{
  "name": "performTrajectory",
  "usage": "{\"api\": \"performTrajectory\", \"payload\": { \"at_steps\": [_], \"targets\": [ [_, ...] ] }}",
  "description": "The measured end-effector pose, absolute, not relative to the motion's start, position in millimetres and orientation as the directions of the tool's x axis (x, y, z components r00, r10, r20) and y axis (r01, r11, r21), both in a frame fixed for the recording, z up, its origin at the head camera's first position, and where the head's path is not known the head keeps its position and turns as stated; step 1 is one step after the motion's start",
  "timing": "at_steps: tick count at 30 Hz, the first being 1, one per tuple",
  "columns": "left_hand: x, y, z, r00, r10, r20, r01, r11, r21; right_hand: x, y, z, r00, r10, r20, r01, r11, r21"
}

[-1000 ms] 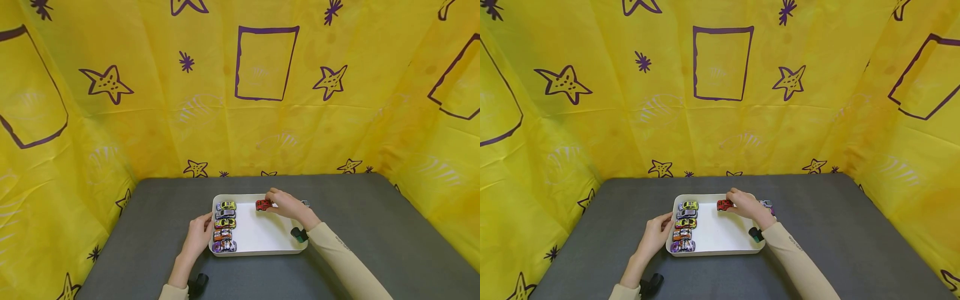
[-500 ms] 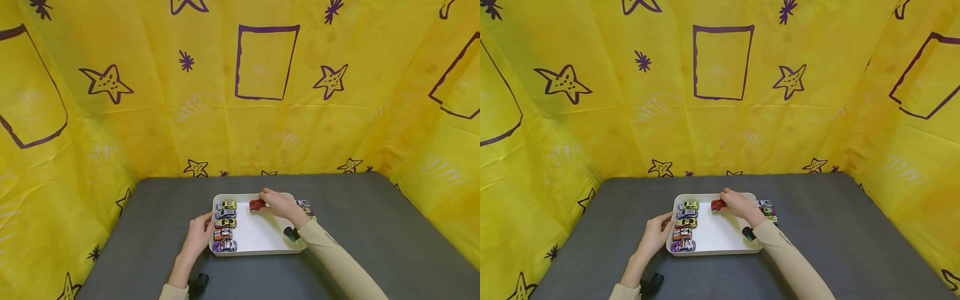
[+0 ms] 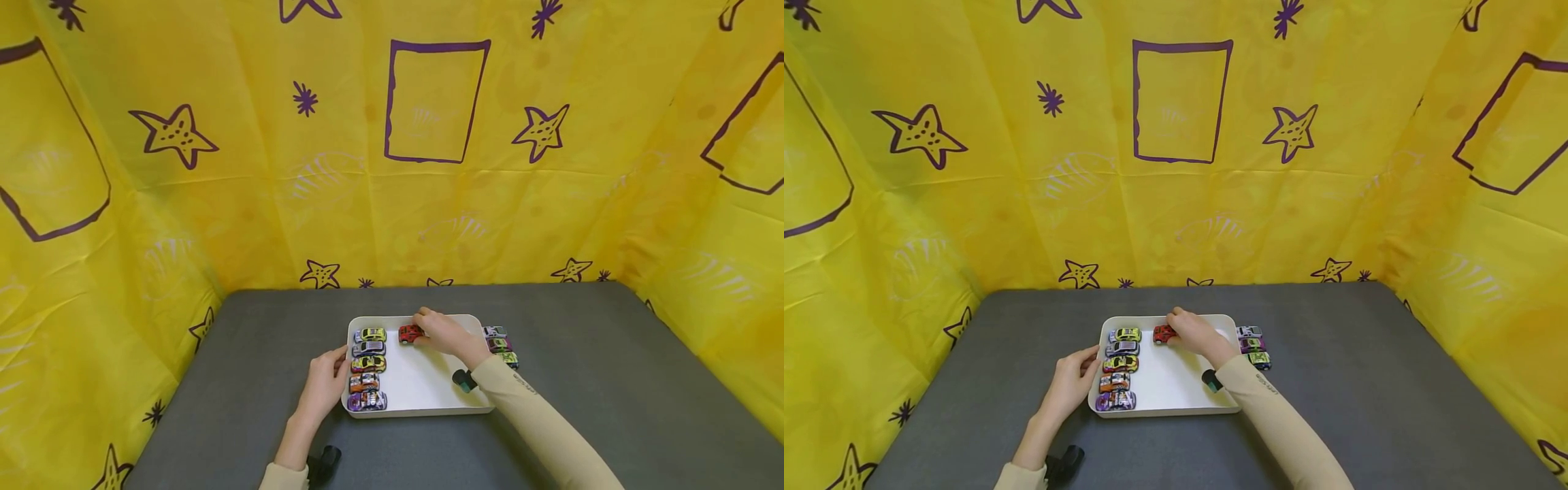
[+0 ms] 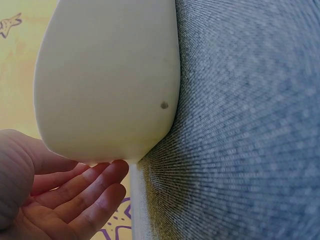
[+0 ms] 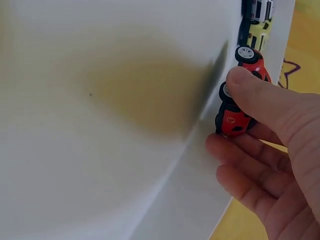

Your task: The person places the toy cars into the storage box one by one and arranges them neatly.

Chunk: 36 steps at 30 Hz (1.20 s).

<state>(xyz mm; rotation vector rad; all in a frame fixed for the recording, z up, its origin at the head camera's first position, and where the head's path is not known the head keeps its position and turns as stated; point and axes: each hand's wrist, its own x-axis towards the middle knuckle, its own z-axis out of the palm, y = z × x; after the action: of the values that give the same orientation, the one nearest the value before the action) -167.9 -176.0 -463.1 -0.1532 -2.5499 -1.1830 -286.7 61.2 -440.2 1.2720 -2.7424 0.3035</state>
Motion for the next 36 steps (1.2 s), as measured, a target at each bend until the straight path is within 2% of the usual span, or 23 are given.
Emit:
{"api": "performTrajectory", "payload": {
  "at_steps": [22, 36],
  "targets": [
    [-167.8, -175.1, -461.7, -0.948, -0.046, 0.314, 0.212, 0.646, 0.734, -282.8, 49.7, -451.5, -0.685, -0.697, 0.212, -0.721, 0.691, -0.061],
    [-167.9, -175.4, -462.6, -0.94, -0.041, 0.339, 0.231, 0.654, 0.72, -278.2, 45.9, -452.5, -0.684, -0.688, 0.244, -0.708, 0.707, 0.01]
  ]
}}
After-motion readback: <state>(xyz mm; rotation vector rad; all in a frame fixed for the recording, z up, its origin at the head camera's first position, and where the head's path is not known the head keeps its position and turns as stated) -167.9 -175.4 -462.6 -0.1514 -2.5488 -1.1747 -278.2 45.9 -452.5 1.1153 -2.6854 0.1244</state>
